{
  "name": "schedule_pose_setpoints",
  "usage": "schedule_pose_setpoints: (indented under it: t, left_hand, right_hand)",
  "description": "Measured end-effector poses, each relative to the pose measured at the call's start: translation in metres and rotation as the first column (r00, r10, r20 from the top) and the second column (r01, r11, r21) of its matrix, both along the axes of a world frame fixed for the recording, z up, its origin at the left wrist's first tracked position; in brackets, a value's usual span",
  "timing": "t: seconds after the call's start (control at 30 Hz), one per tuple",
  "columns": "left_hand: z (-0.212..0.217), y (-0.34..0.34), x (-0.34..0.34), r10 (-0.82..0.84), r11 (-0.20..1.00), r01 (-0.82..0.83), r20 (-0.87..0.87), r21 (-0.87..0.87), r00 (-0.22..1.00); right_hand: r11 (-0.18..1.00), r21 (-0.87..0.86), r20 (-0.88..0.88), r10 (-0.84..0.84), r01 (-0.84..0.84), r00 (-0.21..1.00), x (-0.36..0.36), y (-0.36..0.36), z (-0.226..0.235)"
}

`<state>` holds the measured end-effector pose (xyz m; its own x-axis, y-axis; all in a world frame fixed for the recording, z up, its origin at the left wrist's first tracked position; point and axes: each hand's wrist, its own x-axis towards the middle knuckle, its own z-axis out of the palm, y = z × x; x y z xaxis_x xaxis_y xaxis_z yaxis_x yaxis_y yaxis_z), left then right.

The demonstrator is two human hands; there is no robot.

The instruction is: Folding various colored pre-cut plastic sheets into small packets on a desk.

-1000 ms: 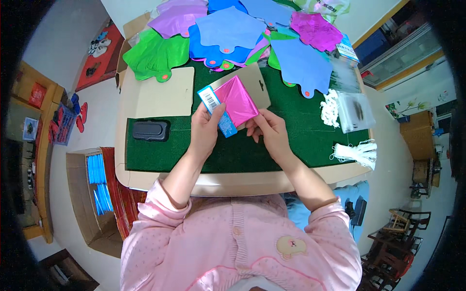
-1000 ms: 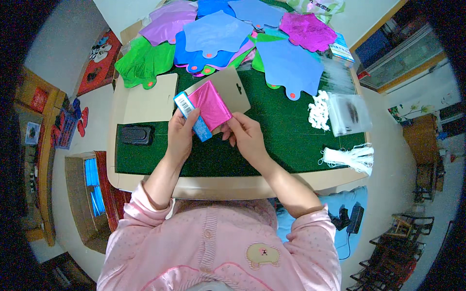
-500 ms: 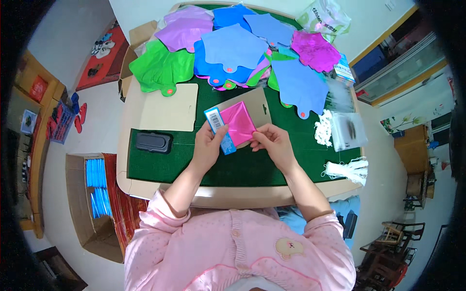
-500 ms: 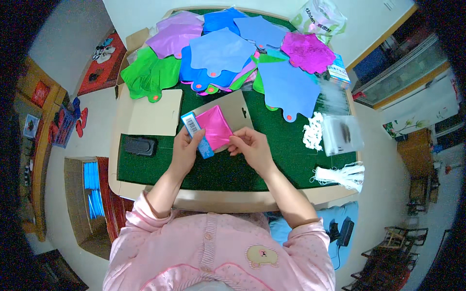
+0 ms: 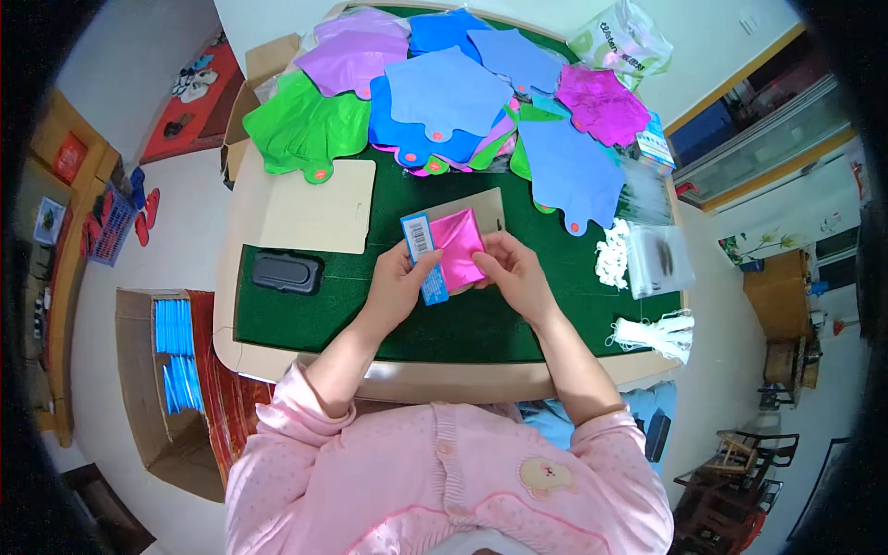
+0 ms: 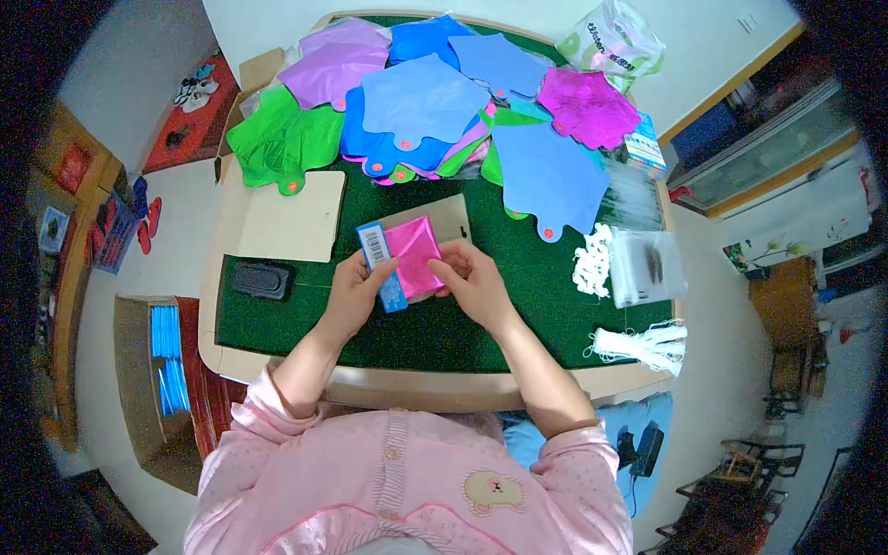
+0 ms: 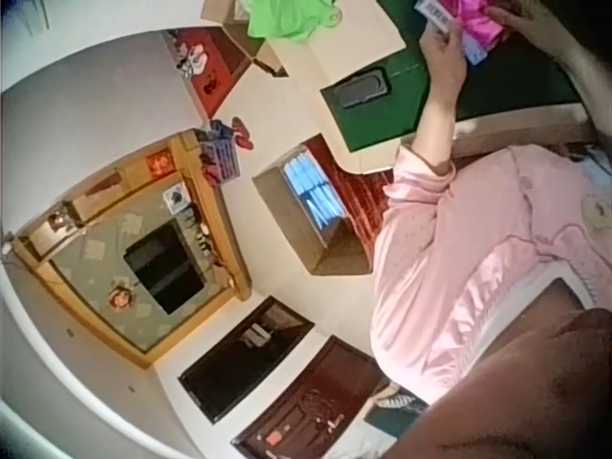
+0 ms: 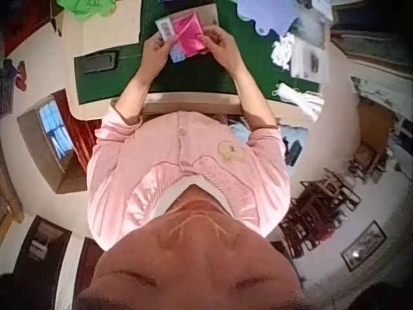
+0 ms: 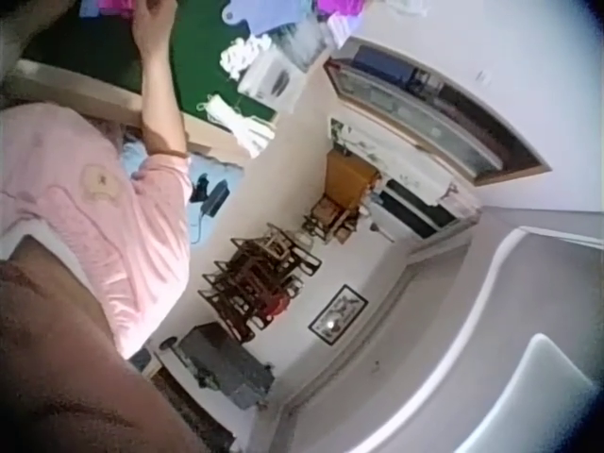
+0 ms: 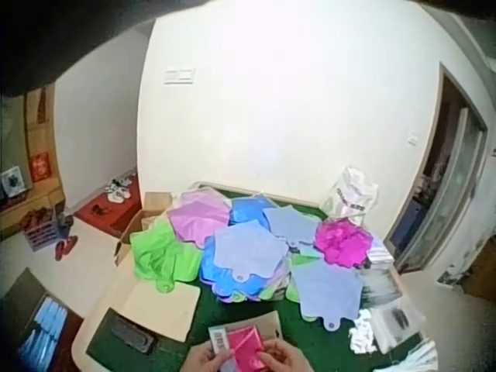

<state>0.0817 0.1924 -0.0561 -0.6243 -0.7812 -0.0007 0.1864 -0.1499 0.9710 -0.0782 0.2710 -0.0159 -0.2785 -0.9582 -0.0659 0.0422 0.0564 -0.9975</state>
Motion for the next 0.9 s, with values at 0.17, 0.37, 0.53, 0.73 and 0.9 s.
schedule_pose_setpoints:
  t: [0.17,0.37,0.53,0.73,0.9]
  left_hand:
    - [0.002,0.003,-0.001,-0.120,0.993,0.120,0.016,0.015,0.993]
    - [0.003,0.000,0.000,-0.205,0.979,0.204,0.060,0.018,0.977]
    - [-0.002,0.000,-0.002,-0.197,0.979,0.200,0.082,-0.032,0.977]
    - [0.001,0.005,-0.005,-0.245,0.969,0.246,0.060,-0.010,0.968]
    - [-0.016,-0.006,0.002,-0.020,0.988,0.054,0.227,-0.143,0.974]
  right_hand:
    - [1.000,0.013,-0.070,0.030,-0.029,0.997,-0.015,0.001,-0.006]
    - [1.000,0.008,-0.018,-0.019,0.019,1.000,-0.020,-0.010,-0.008]
    - [0.998,0.015,-0.167,0.060,-0.058,0.984,-0.021,-0.015,-0.008]
    - [0.969,0.096,-0.356,0.247,-0.227,0.901,-0.027,-0.016,0.001]
    - [0.990,-0.079,-0.448,0.066,-0.113,0.891,-0.009,0.023,0.105]
